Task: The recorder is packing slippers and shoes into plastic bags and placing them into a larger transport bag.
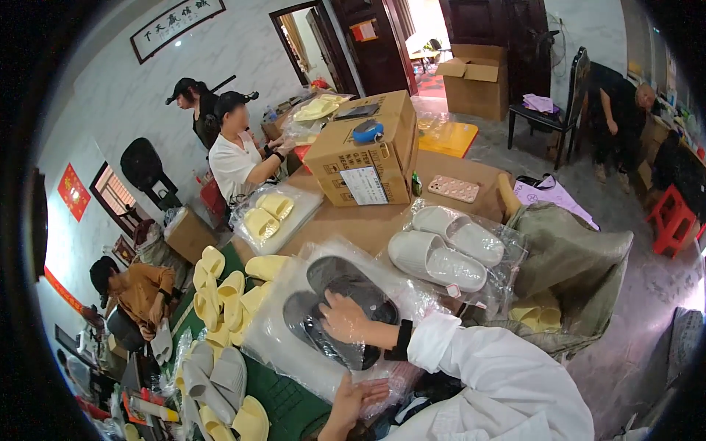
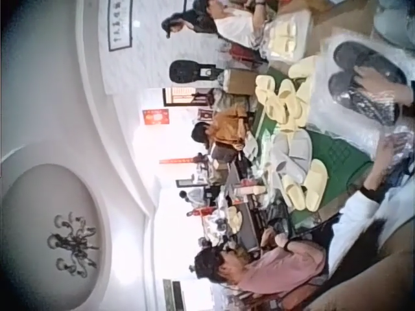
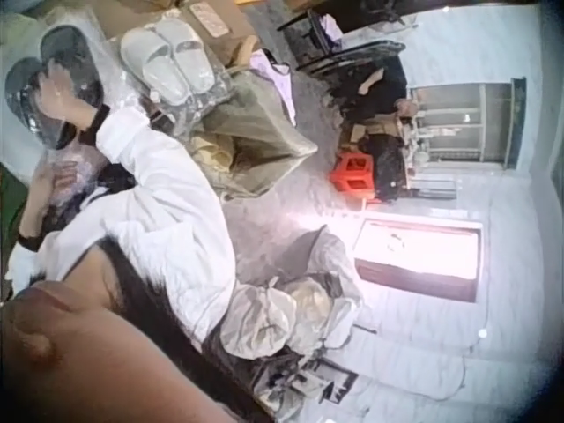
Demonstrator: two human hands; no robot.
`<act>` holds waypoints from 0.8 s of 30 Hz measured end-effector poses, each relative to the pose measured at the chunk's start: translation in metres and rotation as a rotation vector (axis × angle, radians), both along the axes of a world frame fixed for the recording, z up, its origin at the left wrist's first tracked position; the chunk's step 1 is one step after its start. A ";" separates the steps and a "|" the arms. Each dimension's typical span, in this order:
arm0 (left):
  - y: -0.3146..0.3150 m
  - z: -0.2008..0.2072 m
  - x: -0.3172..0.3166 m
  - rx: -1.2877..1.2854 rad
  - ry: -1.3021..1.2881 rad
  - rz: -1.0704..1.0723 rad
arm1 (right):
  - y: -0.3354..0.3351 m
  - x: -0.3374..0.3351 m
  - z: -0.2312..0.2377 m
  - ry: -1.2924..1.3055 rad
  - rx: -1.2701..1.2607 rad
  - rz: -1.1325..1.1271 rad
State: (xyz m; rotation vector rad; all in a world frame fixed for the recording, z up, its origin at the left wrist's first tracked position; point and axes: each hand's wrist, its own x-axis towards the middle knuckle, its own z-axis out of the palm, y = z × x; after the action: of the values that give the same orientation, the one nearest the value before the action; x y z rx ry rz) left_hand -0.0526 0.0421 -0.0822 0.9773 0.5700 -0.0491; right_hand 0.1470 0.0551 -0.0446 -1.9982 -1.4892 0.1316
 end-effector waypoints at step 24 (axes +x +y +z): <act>-0.039 0.137 0.002 0.619 -0.516 0.051 | -0.135 0.027 0.075 -0.281 0.598 0.186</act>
State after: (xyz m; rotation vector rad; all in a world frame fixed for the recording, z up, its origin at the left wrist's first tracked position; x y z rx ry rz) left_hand -0.0510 0.0034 0.0547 1.5092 0.1227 0.4380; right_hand 0.1740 -0.0795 0.0305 -1.4346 -1.6411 -0.4828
